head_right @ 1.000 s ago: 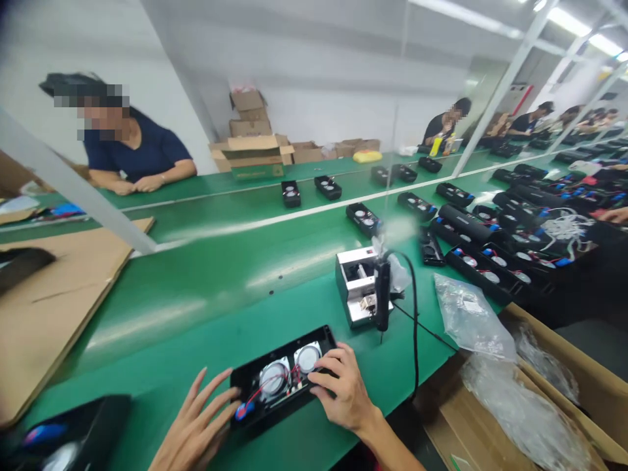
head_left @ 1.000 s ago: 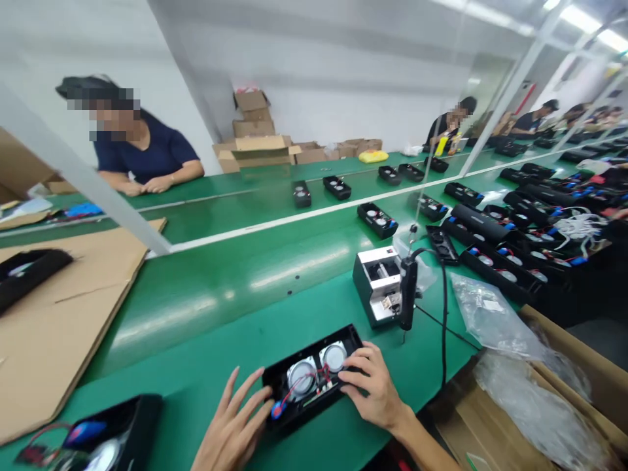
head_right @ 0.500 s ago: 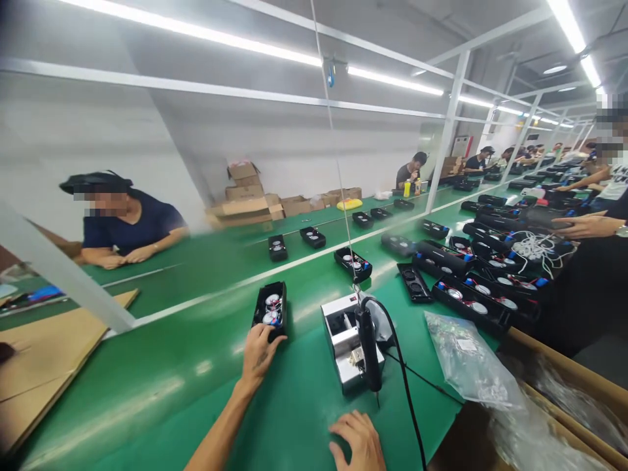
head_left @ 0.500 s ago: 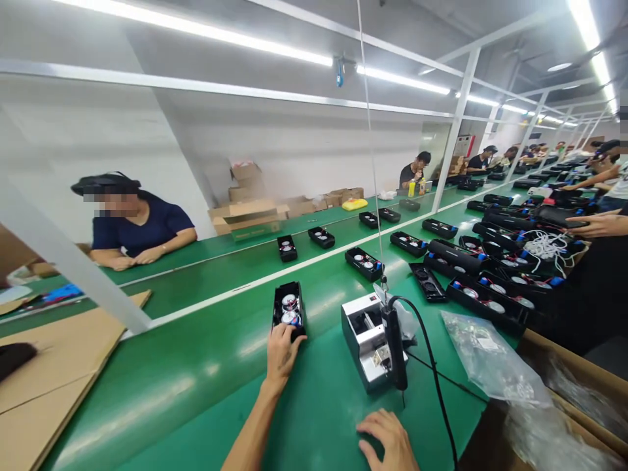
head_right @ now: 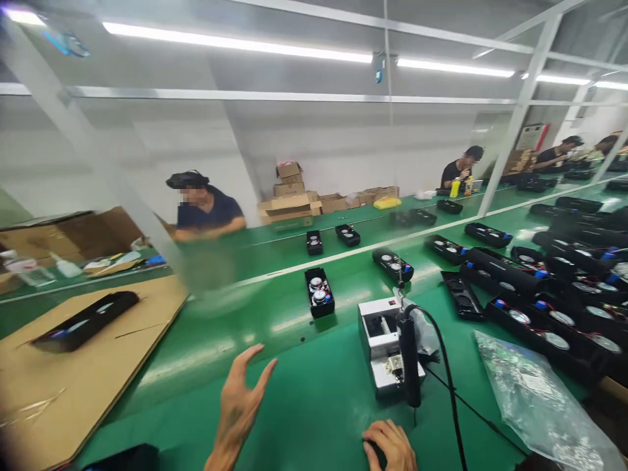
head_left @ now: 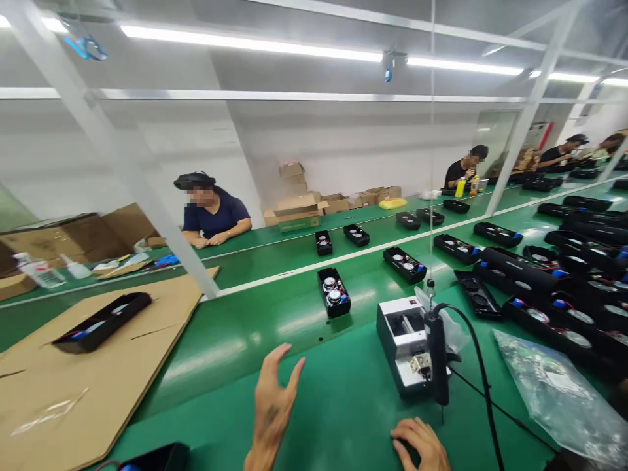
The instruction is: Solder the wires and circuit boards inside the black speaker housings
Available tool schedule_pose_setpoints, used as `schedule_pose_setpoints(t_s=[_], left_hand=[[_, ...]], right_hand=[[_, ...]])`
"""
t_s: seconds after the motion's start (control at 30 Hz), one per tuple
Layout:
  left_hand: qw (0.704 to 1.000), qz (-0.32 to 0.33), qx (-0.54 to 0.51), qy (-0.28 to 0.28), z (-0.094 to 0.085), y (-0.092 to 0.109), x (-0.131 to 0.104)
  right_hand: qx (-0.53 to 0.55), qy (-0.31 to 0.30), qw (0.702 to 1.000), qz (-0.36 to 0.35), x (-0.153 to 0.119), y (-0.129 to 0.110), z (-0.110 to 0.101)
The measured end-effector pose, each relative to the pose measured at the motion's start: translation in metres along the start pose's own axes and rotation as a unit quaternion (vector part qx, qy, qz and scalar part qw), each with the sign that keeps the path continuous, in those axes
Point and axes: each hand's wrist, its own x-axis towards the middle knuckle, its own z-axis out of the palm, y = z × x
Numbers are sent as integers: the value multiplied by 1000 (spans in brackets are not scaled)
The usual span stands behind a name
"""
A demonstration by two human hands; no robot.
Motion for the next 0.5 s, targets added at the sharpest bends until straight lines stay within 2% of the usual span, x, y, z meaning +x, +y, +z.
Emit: schedule_pose_setpoints(t_s=[0.07,0.13,0.2,0.23,0.33,0.4,0.5], left_hand=[[995,-67,59,37,-70,-25,-41],[978,-145,140,58,-135,-49,-80],[951,-208,222,55,-188,-66,-113],[937,-234,255,44,-209,-72,-127],[909,-291,299,-1,-252,-83,-153],[904,-312,292,-9,-267,-91,-158],[901,-326,288,10,-278,-104,-155]], right_hand=[[-5,-11,1000,-16,-2,4,-5],[-6,-8,1000,-8,-7,6,-8],[-1,-6,1000,1,-14,10,-8],[2,-9,1000,4,-17,13,-8],[5,-24,1000,12,-22,21,-6],[7,-33,999,21,-22,23,-6],[17,-44,998,32,-20,20,-11]])
